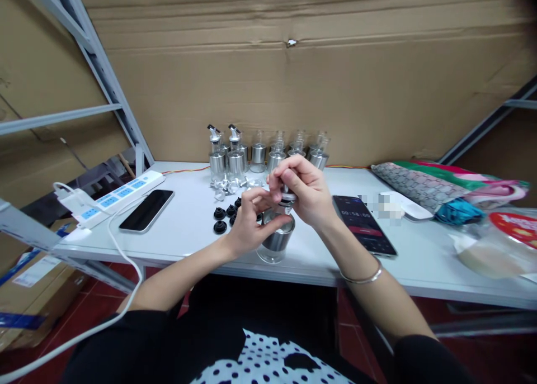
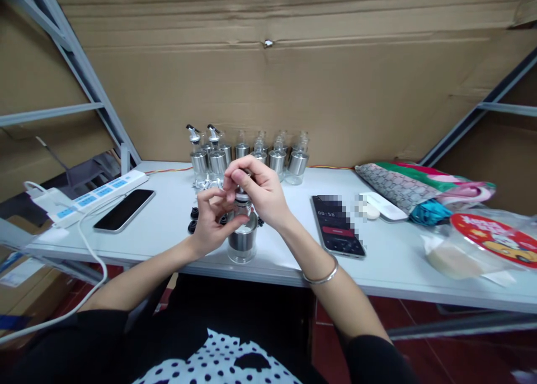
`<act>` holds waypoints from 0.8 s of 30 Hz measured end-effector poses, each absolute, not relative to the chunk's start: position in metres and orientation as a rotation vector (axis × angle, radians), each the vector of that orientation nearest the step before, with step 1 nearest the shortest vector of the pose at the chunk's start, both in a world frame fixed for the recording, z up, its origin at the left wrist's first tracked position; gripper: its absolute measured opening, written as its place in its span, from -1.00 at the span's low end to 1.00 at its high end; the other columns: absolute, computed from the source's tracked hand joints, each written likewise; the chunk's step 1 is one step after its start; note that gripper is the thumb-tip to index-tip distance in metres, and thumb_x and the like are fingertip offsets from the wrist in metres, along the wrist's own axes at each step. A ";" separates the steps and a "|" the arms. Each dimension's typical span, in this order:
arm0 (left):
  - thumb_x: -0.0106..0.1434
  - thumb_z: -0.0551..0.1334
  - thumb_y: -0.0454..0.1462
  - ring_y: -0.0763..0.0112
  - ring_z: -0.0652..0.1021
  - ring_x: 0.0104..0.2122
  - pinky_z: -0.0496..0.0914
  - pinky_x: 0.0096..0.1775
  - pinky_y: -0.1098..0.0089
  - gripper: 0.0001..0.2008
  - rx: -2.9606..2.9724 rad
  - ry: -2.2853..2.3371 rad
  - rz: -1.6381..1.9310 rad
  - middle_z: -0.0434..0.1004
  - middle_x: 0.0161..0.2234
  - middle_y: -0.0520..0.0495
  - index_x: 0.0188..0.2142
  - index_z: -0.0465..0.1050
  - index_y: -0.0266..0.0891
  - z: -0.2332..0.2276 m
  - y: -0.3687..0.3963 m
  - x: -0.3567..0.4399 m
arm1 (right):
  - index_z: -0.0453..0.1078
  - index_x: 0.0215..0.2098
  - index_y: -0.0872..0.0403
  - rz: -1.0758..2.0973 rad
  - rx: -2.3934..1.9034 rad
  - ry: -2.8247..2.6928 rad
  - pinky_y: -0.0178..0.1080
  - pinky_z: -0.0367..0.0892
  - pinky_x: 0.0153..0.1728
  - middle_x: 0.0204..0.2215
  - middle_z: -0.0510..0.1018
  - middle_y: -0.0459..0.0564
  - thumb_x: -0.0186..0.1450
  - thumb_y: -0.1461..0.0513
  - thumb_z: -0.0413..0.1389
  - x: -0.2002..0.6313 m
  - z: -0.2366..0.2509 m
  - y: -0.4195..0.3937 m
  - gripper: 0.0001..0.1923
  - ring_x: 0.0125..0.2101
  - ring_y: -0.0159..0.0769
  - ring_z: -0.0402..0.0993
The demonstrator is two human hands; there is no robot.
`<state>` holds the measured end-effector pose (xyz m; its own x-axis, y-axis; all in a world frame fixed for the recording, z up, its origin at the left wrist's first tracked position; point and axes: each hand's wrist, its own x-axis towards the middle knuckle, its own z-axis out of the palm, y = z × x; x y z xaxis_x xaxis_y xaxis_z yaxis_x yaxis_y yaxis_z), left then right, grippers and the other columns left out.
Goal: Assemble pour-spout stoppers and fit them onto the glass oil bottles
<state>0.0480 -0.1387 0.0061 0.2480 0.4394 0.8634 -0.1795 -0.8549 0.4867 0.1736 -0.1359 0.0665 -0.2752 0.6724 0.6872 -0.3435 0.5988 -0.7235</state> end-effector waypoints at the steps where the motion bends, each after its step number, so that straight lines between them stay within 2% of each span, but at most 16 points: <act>1: 0.19 0.27 -0.33 0.58 0.54 -0.30 0.46 -0.25 0.51 -0.57 2.028 0.232 1.659 0.31 -0.27 0.09 -0.08 0.03 -0.08 0.006 -0.139 0.048 | 0.34 -0.34 0.03 0.989 -0.282 -1.588 -0.36 0.31 -0.55 -0.53 0.42 -0.18 0.27 0.12 0.11 0.174 0.066 -0.137 -0.85 -0.62 -0.50 0.34; 8: 0.20 0.26 -0.30 0.54 0.55 -0.28 0.47 -0.23 0.48 -0.60 2.038 0.276 1.623 0.33 -0.32 0.10 -0.12 0.02 -0.10 0.008 -0.139 0.049 | 0.33 -0.32 0.01 0.912 -0.319 -1.586 -0.30 0.35 -0.46 -0.53 0.42 -0.16 0.28 0.10 0.09 0.177 0.055 -0.143 -0.85 -0.55 -0.44 0.38; 12: 0.21 0.25 -0.30 0.53 0.56 -0.28 0.48 -0.22 0.45 -0.61 2.027 0.278 1.630 0.38 -0.29 0.08 -0.11 0.02 -0.09 0.005 -0.140 0.049 | 0.33 -0.34 0.02 1.080 -0.314 -1.627 -0.28 0.36 -0.46 -0.53 0.44 -0.15 0.24 0.05 0.12 0.181 0.064 -0.139 -0.79 -0.54 -0.42 0.40; 15: 0.22 0.24 -0.28 0.51 0.57 -0.30 0.49 -0.23 0.43 -0.60 2.014 0.281 1.587 0.42 -0.23 0.02 -0.06 0.05 -0.10 0.008 -0.139 0.048 | 0.37 -0.31 0.02 1.191 -0.343 -1.634 -0.22 0.40 -0.35 -0.47 0.50 -0.09 0.22 -0.09 0.06 0.187 0.082 -0.129 -0.64 -0.43 -0.35 0.46; 19: 0.22 0.24 -0.24 0.50 0.56 -0.27 0.47 -0.20 0.45 -0.62 2.109 0.371 1.599 0.44 -0.16 -0.05 0.00 0.18 -0.15 0.035 -0.131 0.045 | 0.38 -0.26 0.00 1.067 -0.490 -1.486 -0.21 0.39 -0.27 -0.38 0.53 -0.05 0.24 -0.18 -0.08 0.198 0.094 -0.102 -0.52 -0.30 -0.30 0.49; 24: 0.25 0.21 -0.23 0.40 0.50 -0.12 0.41 -0.05 0.35 -0.64 2.285 0.482 1.831 0.44 -0.06 -0.07 0.03 0.24 -0.14 0.083 -0.091 0.037 | 0.37 -0.32 0.02 1.060 -0.619 -1.312 -0.24 0.37 -0.30 -0.47 0.52 -0.08 0.18 -0.15 0.02 0.207 0.068 -0.068 -0.57 -0.42 -0.36 0.46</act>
